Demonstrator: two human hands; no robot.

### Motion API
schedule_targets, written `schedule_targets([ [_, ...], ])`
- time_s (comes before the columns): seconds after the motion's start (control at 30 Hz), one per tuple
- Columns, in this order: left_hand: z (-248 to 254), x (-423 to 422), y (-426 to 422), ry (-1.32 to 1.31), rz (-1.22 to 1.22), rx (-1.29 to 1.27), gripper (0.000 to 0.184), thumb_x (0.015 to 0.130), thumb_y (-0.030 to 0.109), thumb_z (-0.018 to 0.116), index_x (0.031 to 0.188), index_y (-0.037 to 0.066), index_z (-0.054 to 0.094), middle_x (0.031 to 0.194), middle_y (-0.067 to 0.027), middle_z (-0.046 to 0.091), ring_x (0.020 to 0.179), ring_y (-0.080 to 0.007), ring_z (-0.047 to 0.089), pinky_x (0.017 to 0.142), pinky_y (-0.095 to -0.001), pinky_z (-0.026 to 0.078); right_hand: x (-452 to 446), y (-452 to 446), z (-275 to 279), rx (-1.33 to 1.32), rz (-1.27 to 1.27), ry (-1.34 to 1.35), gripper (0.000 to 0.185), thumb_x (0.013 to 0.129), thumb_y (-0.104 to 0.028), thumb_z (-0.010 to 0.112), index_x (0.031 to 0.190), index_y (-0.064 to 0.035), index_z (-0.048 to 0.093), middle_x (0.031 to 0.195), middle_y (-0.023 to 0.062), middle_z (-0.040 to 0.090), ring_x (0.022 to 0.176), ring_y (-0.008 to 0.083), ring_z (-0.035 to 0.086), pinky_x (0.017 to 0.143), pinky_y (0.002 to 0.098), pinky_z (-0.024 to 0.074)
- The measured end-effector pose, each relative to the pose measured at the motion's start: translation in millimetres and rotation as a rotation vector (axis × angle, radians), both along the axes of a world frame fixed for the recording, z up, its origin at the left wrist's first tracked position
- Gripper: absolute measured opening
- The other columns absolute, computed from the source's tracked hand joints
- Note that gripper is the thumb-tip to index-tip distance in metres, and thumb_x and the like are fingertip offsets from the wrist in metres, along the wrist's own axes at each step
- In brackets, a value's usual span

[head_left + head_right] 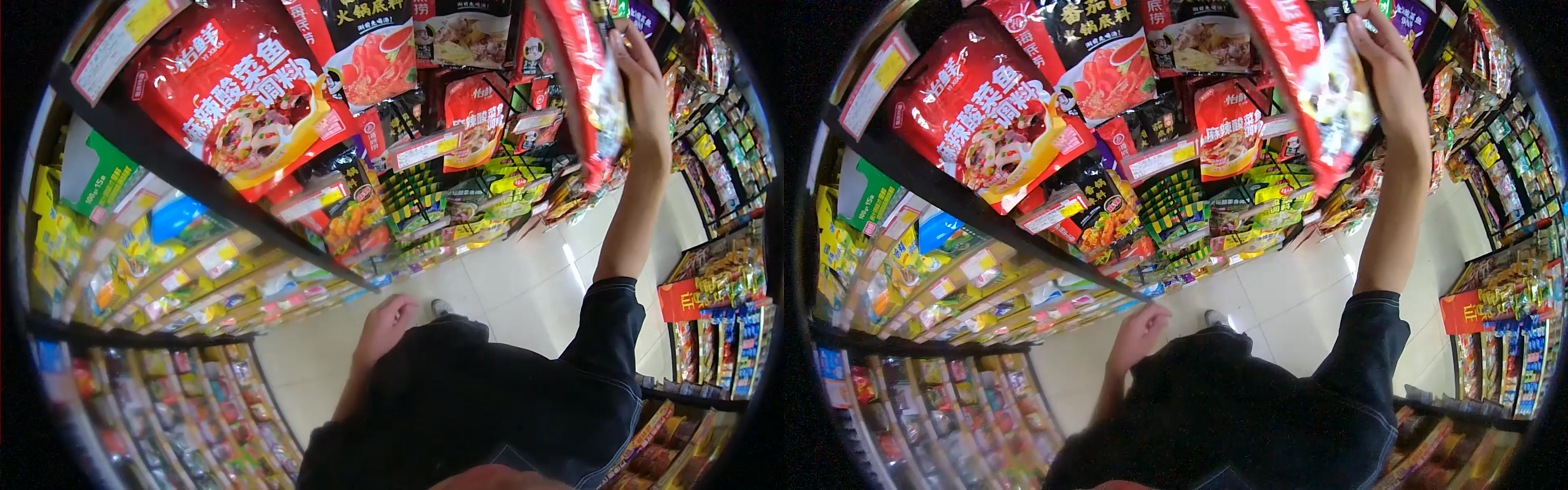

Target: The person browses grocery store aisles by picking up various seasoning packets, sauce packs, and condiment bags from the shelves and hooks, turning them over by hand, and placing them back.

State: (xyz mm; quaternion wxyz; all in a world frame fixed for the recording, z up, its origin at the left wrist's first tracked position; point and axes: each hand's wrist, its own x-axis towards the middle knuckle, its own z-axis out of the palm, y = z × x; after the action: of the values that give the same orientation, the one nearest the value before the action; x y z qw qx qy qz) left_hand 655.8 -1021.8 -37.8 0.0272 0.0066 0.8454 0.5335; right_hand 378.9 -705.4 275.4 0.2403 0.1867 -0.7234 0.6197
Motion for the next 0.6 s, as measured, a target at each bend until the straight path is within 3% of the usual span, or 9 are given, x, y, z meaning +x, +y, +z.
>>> schedule_targets([
  [0.03,12,-11,5,0.017,-0.002,-0.004,0.014,0.1,0.012,0.061,0.108,0.003,0.067,0.092,-0.0109,0.068,0.081,-0.0211,0.066,0.074,-0.0312,0.053,1,8,1,-0.038,0.0,-0.033,0.045,0.103,-0.015,0.056,0.147,-0.0027,0.053,0.135,0.0035,0.062,0.115,0.009,0.06,0.1,0.0233,0.0448],
  [0.1,22,-25,15,0.044,-0.007,0.017,0.013,0.1,0.011,0.061,0.108,0.002,0.068,0.09,-0.0093,0.068,0.08,-0.0185,0.065,0.076,-0.0294,0.051,7,19,-9,-0.132,0.008,-0.072,0.048,0.104,-0.016,0.054,0.15,-0.0027,0.05,0.142,0.0055,0.059,0.122,0.0101,0.058,0.102,0.0255,0.0458],
  [0.2,21,-47,30,0.095,-0.005,0.137,0.012,0.1,0.009,0.062,0.106,0.001,0.068,0.092,-0.0078,0.068,0.082,-0.0167,0.065,0.078,-0.0287,0.052,19,33,-30,-0.036,0.211,-0.153,0.022,0.108,-0.023,0.054,0.119,-0.0035,0.058,0.102,-0.0015,0.057,0.091,0.0045,0.051,0.084,0.0201,0.0423],
  [0.27,16,-53,41,0.095,0.017,0.275,0.011,0.099,0.006,0.062,0.106,0.0,0.067,0.093,-0.0065,0.068,0.083,-0.0163,0.065,0.08,-0.0288,0.052,35,56,-73,0.271,0.221,-0.132,0.017,0.107,-0.021,0.053,0.111,-0.0045,0.053,0.103,-0.0019,0.045,0.095,0.0073,0.042,0.085,0.0225,0.0375],
  [0.3,17,-56,40,-0.013,0.013,0.412,0.017,0.102,0.01,0.058,0.111,-0.002,0.066,0.11,-0.0122,0.07,0.099,-0.0204,0.069,0.086,-0.0317,0.054,41,70,-96,0.548,0.263,-0.042,0.014,0.104,-0.018,0.056,0.106,-0.0046,0.052,0.101,0.0008,0.045,0.093,0.0102,0.044,0.083,0.0252,0.0378],
  [0.4,18,-77,38,0.062,0.011,0.895,0.027,0.105,0.016,0.053,0.121,-0.002,0.064,0.115,-0.0144,0.07,0.102,-0.0213,0.068,0.089,-0.0306,0.054,79,59,-175,0.643,0.514,-0.258,0.012,0.102,-0.014,0.056,0.108,-0.004,0.055,0.086,0.0081,0.054,0.075,0.0202,0.056,0.068,0.0353,0.0443],
  [0.47,37,-85,47,0.06,0.091,0.656,0.034,0.103,0.024,0.059,0.128,0.001,0.064,0.118,-0.014,0.071,0.104,-0.0185,0.068,0.088,-0.0305,0.054,89,41,-227,0.573,0.563,-0.469,0.011,0.102,-0.013,0.057,0.108,-0.0042,0.054,0.081,0.0137,0.058,0.071,0.0294,0.062,0.066,0.0395,0.0465],
  [0.53,53,-95,50,-0.108,0.002,0.282,0.035,0.097,0.023,0.068,0.123,-0.001,0.066,0.109,-0.0126,0.073,0.097,-0.0165,0.069,0.082,-0.0312,0.054,96,20,-273,0.491,0.456,-0.452,0.013,0.105,-0.017,0.055,0.108,-0.0042,0.054,0.073,0.0081,0.057,0.064,0.0176,0.056,0.06,0.0349,0.0441],
  [0.6,61,-109,75,0.106,0.24,0.053,0.036,0.094,0.025,0.076,0.117,-0.002,0.069,0.091,-0.0122,0.075,0.075,-0.0137,0.068,0.07,-0.032,0.053,101,0,-280,0.45,0.334,-0.463,0.011,0.101,-0.011,0.059,0.106,-0.0052,0.052,0.081,0.0216,0.061,0.076,0.042,0.064,0.067,0.044,0.0485],
])
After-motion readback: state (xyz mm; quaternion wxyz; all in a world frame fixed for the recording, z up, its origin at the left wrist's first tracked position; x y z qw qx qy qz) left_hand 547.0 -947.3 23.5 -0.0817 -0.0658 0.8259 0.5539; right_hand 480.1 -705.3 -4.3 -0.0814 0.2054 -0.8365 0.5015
